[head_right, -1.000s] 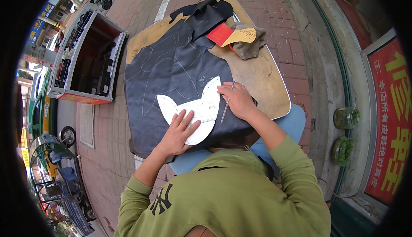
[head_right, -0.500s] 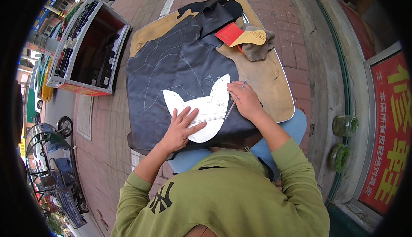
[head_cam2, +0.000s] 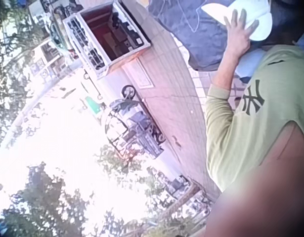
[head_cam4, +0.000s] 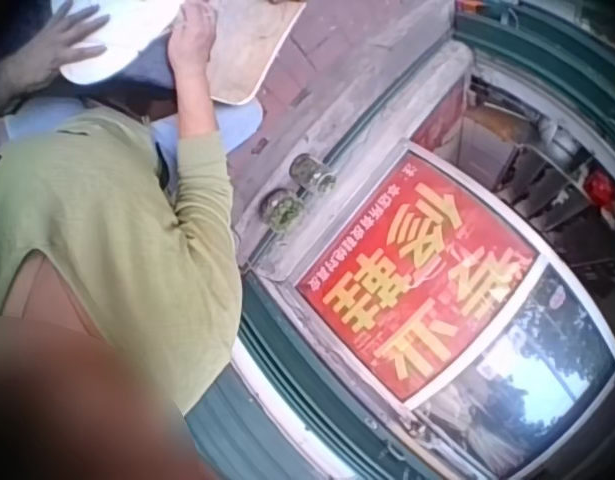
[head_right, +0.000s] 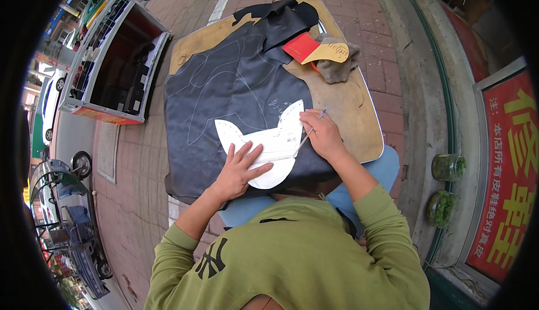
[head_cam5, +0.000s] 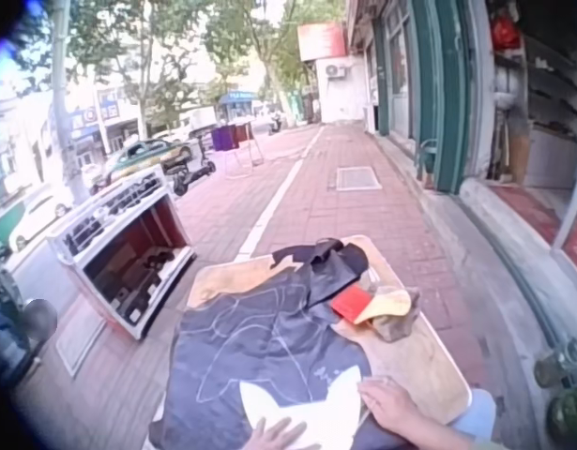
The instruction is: The person places white paper templates on a black leather sheet, traces their outlines with a pen, and uses a pink eraser to remove pencil marks. They then use scissors to cut the leather along the traced lines, producing multiple leather pieces.
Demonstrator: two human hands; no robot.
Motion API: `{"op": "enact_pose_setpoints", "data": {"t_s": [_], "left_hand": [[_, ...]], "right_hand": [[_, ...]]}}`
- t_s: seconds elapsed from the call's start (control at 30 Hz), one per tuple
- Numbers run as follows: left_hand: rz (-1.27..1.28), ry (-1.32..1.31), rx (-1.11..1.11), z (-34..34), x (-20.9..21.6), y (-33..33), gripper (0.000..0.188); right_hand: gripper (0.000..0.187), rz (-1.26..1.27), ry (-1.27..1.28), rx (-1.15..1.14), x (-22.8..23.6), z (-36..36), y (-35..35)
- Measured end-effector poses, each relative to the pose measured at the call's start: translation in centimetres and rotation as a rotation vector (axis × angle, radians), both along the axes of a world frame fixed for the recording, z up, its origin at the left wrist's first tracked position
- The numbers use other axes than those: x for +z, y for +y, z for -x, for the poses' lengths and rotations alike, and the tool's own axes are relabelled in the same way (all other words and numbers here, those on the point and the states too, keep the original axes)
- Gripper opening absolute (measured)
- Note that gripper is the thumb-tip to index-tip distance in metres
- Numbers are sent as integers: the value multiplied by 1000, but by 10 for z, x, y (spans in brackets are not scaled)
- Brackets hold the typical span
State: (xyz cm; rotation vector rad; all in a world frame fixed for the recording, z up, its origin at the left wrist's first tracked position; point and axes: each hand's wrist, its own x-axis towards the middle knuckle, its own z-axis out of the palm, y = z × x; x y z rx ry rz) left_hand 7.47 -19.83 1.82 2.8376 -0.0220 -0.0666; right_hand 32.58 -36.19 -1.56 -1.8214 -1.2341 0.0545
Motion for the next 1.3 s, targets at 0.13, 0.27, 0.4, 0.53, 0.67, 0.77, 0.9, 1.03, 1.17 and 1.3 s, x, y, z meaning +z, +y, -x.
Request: {"op": "enact_pose_setpoints", "data": {"t_s": [0.13, 0.27, 0.4, 0.53, 0.67, 0.77, 0.9, 1.03, 1.17, 1.3], "left_hand": [[6, -14, 2, 1, 0, 1, 68], [23, -23, 1, 2, 0, 1, 68], [32, -28, 5, 2, 0, 2, 67], [40, -23, 0, 2, 1, 2, 66], [34, -12, 6, 2, 1, 1, 65], [19, -15, 10, 3, 0, 1, 65], [14, -26, 22, 4, -2, 1, 64], [41, -30, 22, 5, -3, 2, 68], [46, -33, 20, 6, -4, 3, 69], [36, -33, 18, 5, -4, 3, 68]], "right_hand": [[14, -11, 7, 8, 0, 0, -1], [14, -12, 22, -15, -2, 1, -1], [16, -26, 72, -18, -4, 0, 0], [17, -25, 78, -10, -4, -1, 0], [18, -6, 120, 39, -3, -2, -1], [19, -1, 146, 54, -2, -2, 0], [19, 13, 162, 59, -1, -2, 0], [19, 16, 156, 71, -1, -3, 0], [18, 26, 161, 70, -1, -3, 0], [18, 30, 149, 75, -3, -3, 0]]}}
